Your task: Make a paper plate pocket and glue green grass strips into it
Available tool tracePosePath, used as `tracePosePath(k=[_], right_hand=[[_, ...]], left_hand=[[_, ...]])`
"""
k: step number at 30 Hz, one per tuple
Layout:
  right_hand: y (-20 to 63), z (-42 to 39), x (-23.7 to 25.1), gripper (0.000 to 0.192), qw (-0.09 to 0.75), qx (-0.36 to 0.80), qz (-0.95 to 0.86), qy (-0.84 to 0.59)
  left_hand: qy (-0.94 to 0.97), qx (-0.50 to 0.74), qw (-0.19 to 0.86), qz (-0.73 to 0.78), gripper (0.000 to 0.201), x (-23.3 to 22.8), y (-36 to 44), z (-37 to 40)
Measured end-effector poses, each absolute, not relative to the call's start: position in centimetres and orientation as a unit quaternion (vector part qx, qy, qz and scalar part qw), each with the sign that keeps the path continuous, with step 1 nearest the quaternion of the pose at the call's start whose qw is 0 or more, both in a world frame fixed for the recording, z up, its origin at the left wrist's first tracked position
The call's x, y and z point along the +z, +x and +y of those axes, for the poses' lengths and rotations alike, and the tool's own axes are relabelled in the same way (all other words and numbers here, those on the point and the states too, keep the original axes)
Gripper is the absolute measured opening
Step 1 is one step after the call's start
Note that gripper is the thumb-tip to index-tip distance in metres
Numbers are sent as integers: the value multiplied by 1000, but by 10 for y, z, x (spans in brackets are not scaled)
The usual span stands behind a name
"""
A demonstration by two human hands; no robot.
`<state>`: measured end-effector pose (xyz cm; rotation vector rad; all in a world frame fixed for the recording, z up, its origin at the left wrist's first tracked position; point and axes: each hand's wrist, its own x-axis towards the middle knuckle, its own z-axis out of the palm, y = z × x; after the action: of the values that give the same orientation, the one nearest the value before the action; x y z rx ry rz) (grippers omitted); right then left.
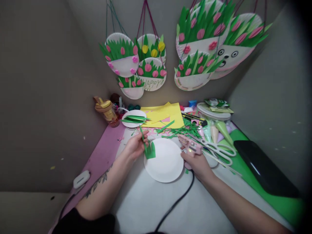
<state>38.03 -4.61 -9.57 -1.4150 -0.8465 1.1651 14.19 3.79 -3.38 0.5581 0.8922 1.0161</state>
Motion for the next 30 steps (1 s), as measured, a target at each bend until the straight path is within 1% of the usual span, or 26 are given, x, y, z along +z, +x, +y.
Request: tracePosePath(k=[4,7,10,13,17,21,24,27,30], right_hand=[[380,-47,-97,36,533,472,-366,-600],[381,-46,-101,38,517,461,-375,-615],[382,-47,-103,39,500,450,-380,-635],[383,-50,-99,42,499,410,-397,-652],[384,-59,-93,48,514,367,-444,-636],[379,-69,-93,43,501,412,-483,-588],[372,-75,-91,47,480,471,-517,-530],[366,-78,-86,50,453,503,-561,-477],[362,-81,-82,49,446,512,-577,-454]], left_hand=[[202,458,778,381,16,-35,142,31],[198,478,770,374,21,-36,141,29],[219,490,749,388,13,-36,140,27],[238,491,731,408,5,-38,134,28],[260,523,693,422,4,-41,121,34],[270,526,693,412,16,-42,119,34],[287,497,714,400,25,-44,129,26],[299,465,736,391,29,-47,141,16],[292,438,766,369,30,-50,149,7]])
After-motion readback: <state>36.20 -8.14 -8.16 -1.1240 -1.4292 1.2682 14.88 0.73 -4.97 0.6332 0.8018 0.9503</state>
